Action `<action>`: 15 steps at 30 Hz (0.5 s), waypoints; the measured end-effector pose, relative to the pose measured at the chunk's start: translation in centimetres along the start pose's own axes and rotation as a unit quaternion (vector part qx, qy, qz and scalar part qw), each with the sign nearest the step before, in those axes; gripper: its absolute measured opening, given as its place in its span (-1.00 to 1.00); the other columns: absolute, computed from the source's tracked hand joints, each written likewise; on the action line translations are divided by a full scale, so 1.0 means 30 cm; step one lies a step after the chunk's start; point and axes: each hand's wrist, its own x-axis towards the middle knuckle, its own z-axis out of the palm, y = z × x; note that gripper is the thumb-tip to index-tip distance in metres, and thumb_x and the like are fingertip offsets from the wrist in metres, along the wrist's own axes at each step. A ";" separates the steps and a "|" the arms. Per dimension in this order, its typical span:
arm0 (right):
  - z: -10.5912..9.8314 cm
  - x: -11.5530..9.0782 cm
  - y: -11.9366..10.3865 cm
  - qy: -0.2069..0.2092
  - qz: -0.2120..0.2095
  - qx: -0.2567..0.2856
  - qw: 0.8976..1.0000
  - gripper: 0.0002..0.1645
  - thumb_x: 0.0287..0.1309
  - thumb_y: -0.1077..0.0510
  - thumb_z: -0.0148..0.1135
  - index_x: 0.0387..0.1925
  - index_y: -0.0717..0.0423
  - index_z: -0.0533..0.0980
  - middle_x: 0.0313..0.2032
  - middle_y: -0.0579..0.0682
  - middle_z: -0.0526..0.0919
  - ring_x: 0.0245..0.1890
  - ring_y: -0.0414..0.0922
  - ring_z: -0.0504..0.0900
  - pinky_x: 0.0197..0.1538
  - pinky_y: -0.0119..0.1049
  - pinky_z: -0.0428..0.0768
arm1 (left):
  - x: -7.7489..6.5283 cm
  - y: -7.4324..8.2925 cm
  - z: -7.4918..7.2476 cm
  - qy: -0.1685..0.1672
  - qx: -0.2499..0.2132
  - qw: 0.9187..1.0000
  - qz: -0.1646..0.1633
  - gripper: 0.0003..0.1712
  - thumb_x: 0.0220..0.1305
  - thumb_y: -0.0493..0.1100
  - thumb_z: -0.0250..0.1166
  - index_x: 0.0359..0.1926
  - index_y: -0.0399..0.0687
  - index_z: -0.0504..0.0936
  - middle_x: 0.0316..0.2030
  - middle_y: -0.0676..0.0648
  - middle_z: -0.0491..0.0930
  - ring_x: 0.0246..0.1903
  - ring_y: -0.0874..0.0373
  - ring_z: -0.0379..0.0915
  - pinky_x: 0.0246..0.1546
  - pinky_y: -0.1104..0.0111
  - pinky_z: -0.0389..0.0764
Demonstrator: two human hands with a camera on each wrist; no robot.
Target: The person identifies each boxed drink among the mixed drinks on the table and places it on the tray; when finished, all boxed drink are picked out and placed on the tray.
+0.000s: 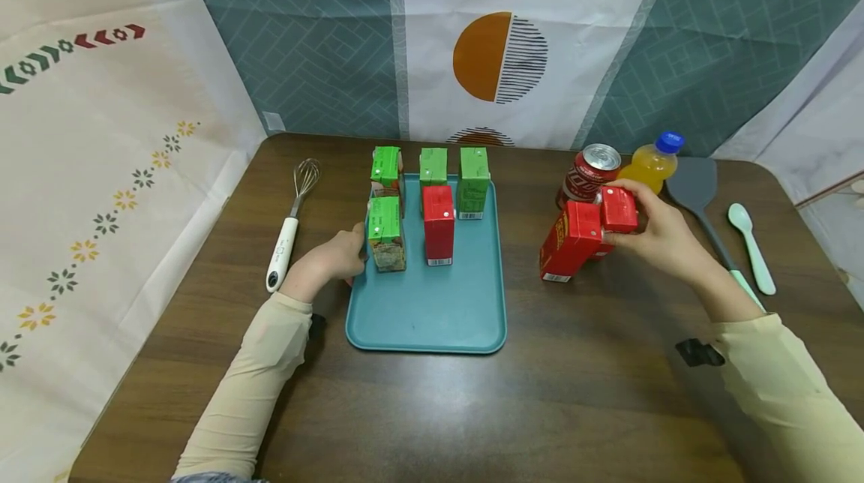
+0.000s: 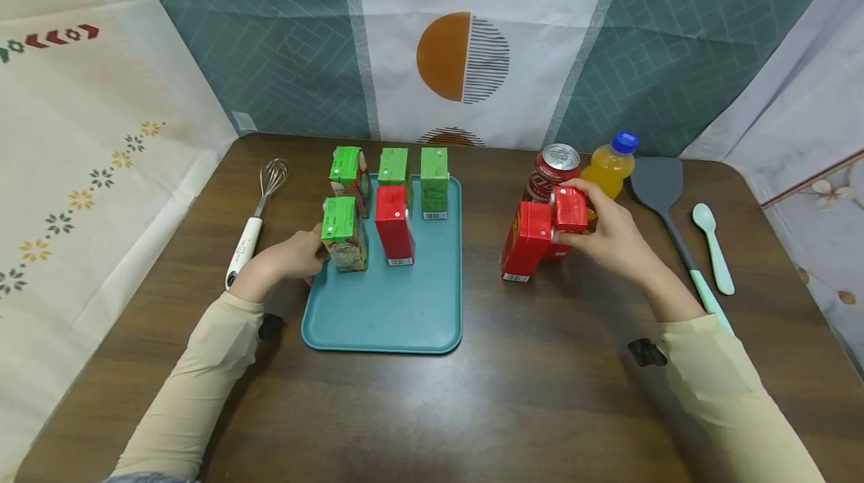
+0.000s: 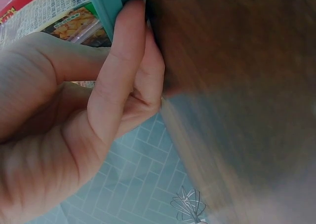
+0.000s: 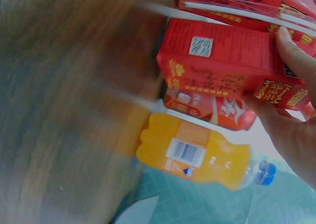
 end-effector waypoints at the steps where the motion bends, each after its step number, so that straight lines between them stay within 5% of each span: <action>1: -0.005 -0.004 -0.004 0.006 0.002 -0.003 1.000 -0.07 -0.21 0.37 0.47 0.25 0.10 0.24 0.03 0.18 0.49 -0.14 -0.43 0.45 -0.20 -0.77 0.33 | 0.000 0.000 -0.001 0.000 0.001 1.000 0.000 -0.22 0.30 -0.37 -0.05 0.35 -0.57 -0.29 -0.59 -0.24 0.54 -0.71 0.10 0.51 -0.66 0.37 0.47; 3: -0.019 -0.014 -0.011 0.013 0.004 -0.001 1.000 -0.06 -0.22 0.32 0.50 0.24 0.09 0.24 0.03 0.17 0.48 -0.16 -0.58 0.37 -0.19 -0.79 0.33 | -0.001 0.000 -0.001 0.001 0.002 1.000 0.000 -0.22 0.29 -0.37 -0.05 0.35 -0.57 -0.29 -0.59 -0.23 0.53 -0.72 0.11 0.50 -0.66 0.38 0.47; 8: -0.055 -0.043 -0.028 0.039 0.013 0.006 0.999 -0.02 -0.26 0.34 0.51 0.25 0.10 0.23 0.04 0.12 0.46 -0.12 -0.60 0.37 -0.18 -0.81 0.35 | -0.003 0.001 -0.002 -0.002 -0.002 1.000 -0.002 -0.22 0.29 -0.38 -0.05 0.35 -0.57 -0.30 -0.58 -0.24 0.53 -0.72 0.12 0.50 -0.66 0.38 0.47; 15: -0.116 -0.075 -0.084 0.118 0.025 0.024 0.992 0.00 -0.25 0.41 0.48 0.29 -0.01 0.25 0.00 -0.34 0.40 -0.13 -0.51 0.41 -0.17 -0.79 0.37 | 0.000 -0.003 -0.002 -0.002 0.001 1.000 0.003 -0.22 0.28 -0.37 -0.05 0.35 -0.57 -0.29 -0.59 -0.22 0.53 -0.73 0.12 0.49 -0.66 0.38 0.47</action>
